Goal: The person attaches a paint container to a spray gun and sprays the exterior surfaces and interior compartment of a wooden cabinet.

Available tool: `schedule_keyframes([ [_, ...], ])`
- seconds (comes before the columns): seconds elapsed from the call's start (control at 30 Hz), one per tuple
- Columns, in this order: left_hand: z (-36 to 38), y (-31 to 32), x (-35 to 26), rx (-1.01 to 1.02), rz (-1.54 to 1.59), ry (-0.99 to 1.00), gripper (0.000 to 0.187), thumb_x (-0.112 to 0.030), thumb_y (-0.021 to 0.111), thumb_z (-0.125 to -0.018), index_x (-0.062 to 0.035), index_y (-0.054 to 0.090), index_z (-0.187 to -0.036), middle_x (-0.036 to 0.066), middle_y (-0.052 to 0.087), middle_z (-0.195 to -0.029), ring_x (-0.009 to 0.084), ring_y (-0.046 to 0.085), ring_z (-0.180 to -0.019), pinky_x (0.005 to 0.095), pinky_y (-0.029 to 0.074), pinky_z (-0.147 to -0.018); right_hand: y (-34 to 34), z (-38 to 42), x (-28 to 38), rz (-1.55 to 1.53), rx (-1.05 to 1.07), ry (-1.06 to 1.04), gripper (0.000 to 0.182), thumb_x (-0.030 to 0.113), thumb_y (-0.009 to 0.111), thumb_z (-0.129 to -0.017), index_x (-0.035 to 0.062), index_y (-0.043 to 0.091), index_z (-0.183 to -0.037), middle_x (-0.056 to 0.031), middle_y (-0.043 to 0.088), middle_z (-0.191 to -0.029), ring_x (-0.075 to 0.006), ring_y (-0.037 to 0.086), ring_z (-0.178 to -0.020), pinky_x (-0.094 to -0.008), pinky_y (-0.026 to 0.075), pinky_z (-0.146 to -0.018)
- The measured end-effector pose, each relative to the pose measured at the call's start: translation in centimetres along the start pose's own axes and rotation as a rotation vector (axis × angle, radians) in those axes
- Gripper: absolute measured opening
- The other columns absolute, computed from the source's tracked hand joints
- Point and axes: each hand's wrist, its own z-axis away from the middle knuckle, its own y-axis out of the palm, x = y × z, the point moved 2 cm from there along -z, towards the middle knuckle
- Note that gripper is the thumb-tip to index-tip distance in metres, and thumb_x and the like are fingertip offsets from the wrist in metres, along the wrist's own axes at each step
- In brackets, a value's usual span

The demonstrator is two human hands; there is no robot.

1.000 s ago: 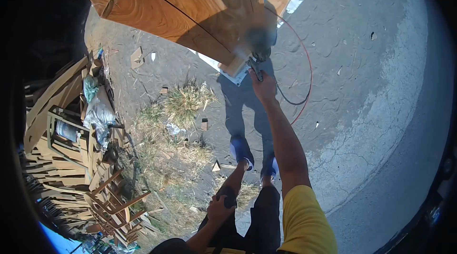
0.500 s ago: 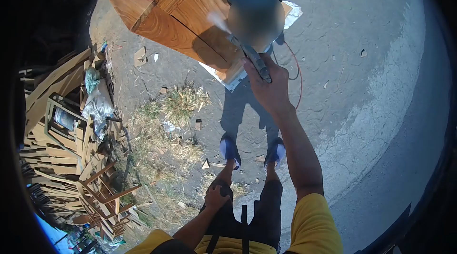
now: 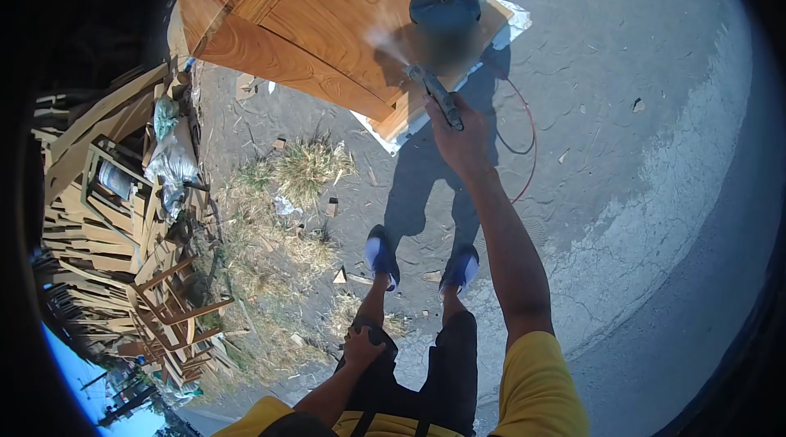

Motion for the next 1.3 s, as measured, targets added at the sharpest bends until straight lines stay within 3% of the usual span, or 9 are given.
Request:
schedule_keyframes([
  [0.2,0.0,0.7,-0.3,0.016,-0.003,-0.022,0.079,-0.053,0.088,-0.072,-0.018,0.061,-0.137,0.026,0.049,-0.144,0.0505,0.059,-0.126,0.0552,0.056,-0.099,3.4,0.4,-12.2,0.074,0.069,0.213,0.04,0.041,0.072,-0.1,0.0005,0.073,-0.099,-0.015,0.064,-0.065,-0.0269,0.065,-0.058,-0.0398,0.049,-0.058],
  [0.3,0.0,0.6,-0.3,0.005,-0.037,-0.027,0.078,-0.053,0.088,-0.072,-0.0177,0.061,-0.136,0.025,0.049,-0.143,0.0486,0.057,-0.127,0.0556,0.055,-0.1,5.2,0.7,-17.1,0.079,0.048,0.21,0.046,0.045,0.072,-0.099,-0.0002,0.073,-0.099,-0.0181,0.066,-0.067,-0.0364,0.066,-0.061,-0.0437,0.05,-0.06],
  [0.5,-0.8,-0.3,-0.4,0.024,-0.03,-0.058,0.078,-0.053,0.088,-0.071,-0.0178,0.062,-0.135,0.024,0.05,-0.141,0.0469,0.058,-0.126,0.0551,0.055,-0.098,7.3,0.3,-22.0,0.268,0.059,0.191,0.051,0.05,0.071,-0.099,-0.0006,0.073,-0.1,-0.0223,0.068,-0.07,-0.0422,0.07,-0.069,-0.046,0.052,-0.063],
  [0.63,-0.8,-0.4,-0.6,0.053,-0.046,-0.055,0.079,-0.055,0.087,-0.07,-0.0174,0.062,-0.135,0.024,0.049,-0.142,0.0468,0.06,-0.125,0.0546,0.055,-0.099,4.6,-0.1,-16.1,0.241,0.058,0.192,0.049,0.048,0.071,-0.1,-0.0008,0.071,-0.095,-0.0178,0.062,-0.065,-0.0398,0.061,-0.061,-0.0464,0.049,-0.061],
  [0.7,-0.7,-0.6,-0.9,0.077,-0.027,-0.055,0.08,-0.056,0.086,-0.07,-0.0173,0.062,-0.135,0.024,0.048,-0.142,0.047,0.06,-0.125,0.0544,0.055,-0.1,2.1,-0.6,-10.4,0.188,0.136,0.217,0.044,0.046,0.071,-0.1,0.0024,0.073,-0.103,-0.0208,0.069,-0.071,-0.0398,0.072,-0.069,-0.0437,0.053,-0.063],
  [0.83,-1.2,0.2,-0.8,0.043,-0.043,-0.047,0.081,-0.058,0.085,-0.071,-0.0164,0.061,-0.136,0.026,0.048,-0.144,0.0478,0.06,-0.125,0.055,0.056,-0.099,-2.2,-1.5,-0.3,0.128,0.135,0.128,0.037,0.041,0.073,-0.099,0.0043,0.074,-0.105,-0.0198,0.071,-0.074,-0.036,0.073,-0.068,-0.0415,0.053,-0.063],
  [1.0,-0.9,0.4,-1.0,0.014,-0.018,-0.028,0.081,-0.055,0.086,-0.07,-0.0146,0.06,-0.135,0.027,0.049,-0.144,0.0497,0.059,-0.126,0.0544,0.055,-0.1,-7.0,-2.5,11.7,0.033,0.124,-0.136,0.026,0.027,0.077,-0.098,0.0018,0.075,-0.104,-0.009,0.07,-0.071,-0.0152,0.065,-0.06,-0.0319,0.049,-0.058],
  [1.2,-0.6,0.7,-1.5,0.003,-0.021,-0.022,0.08,-0.054,0.087,-0.071,-0.0148,0.06,-0.135,0.028,0.047,-0.146,0.0504,0.059,-0.126,0.0549,0.055,-0.099,-6.9,-4.2,12.9,-0.209,0.022,-0.406,0.026,0.026,0.078,-0.098,0.0005,0.074,-0.103,-0.0038,0.064,-0.067,-0.0095,0.057,-0.057,-0.0299,0.045,-0.055],
  [1.3,-0.7,1.1,-1.5,0.015,-0.029,-0.037,0.079,-0.054,0.087,-0.071,-0.0148,0.06,-0.135,0.027,0.047,-0.147,0.0506,0.058,-0.128,0.0552,0.055,-0.1,-5.9,-4.3,9.5,-0.156,0.022,-0.236,0.028,0.028,0.078,-0.098,0.0009,0.075,-0.103,-0.0055,0.064,-0.066,-0.0112,0.057,-0.057,-0.0309,0.046,-0.055],
])
